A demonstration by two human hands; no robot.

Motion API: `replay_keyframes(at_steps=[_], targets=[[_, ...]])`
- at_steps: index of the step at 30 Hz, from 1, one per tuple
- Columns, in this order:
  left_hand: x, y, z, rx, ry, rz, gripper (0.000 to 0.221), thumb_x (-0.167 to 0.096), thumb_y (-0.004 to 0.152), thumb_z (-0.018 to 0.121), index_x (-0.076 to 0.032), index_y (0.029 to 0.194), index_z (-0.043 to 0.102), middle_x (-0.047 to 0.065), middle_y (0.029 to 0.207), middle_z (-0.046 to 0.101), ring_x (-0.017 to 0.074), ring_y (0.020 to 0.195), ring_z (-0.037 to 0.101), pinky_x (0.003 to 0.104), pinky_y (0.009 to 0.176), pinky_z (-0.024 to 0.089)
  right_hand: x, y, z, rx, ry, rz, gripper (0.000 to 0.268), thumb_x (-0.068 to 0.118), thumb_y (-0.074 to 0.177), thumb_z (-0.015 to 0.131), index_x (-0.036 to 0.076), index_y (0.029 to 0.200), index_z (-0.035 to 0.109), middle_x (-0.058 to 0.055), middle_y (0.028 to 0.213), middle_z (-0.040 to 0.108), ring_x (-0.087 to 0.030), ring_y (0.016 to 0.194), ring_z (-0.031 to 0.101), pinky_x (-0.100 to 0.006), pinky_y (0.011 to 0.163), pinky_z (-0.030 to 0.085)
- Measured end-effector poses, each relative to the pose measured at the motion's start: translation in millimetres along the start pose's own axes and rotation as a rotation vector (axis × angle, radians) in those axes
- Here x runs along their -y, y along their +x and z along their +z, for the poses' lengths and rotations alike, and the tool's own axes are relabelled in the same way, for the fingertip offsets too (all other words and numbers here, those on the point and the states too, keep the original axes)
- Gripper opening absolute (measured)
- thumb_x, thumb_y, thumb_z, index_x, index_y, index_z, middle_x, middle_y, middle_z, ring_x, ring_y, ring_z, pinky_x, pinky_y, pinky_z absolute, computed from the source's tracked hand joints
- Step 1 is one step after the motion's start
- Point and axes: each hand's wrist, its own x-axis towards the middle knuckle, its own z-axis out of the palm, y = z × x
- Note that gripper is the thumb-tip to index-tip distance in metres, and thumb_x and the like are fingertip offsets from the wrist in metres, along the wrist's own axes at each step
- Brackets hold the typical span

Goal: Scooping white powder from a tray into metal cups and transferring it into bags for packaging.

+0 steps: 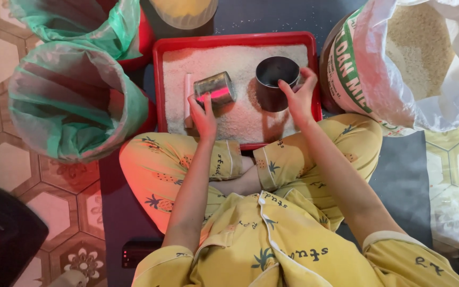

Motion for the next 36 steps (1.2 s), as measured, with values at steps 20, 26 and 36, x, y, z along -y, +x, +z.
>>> replay_keyframes(at_steps=[20,26,36], targets=[[-35,-10,-3,0.053,-0.05,0.124,0.025,-0.034,0.109,0.052,-0.01,0.115,0.053,0.019,0.098,0.062,0.0368,0.098,0.063,0.047,0.098,0.046,42,-20,6,0.05,-0.009,0.147,0.097,0.04,0.065,0.102,0.024,0.147,0.053,-0.027,0.14,0.049,-0.046,0.127,0.052,-0.049,0.11,0.043],[-59,2,-4,0.053,0.122,0.104,0.029,-0.043,0.11,0.045,-0.017,0.12,0.053,0.018,0.099,0.068,0.0444,0.1,0.066,0.054,0.094,0.049,51,-22,12,-0.075,-0.465,-0.28,0.101,0.029,0.06,0.104,0.025,0.146,0.051,-0.023,0.154,0.024,-0.045,0.132,0.037,-0.06,0.114,0.035],[-48,-10,29,0.344,0.489,-0.269,0.043,-0.068,0.104,0.028,-0.037,0.13,0.042,0.011,0.123,0.072,0.0422,0.113,0.069,0.056,0.102,0.051,33,-16,17,0.076,-0.449,-0.051,0.099,0.046,0.052,0.1,0.031,0.137,0.052,-0.018,0.151,0.032,-0.044,0.132,0.044,-0.057,0.115,0.035]])
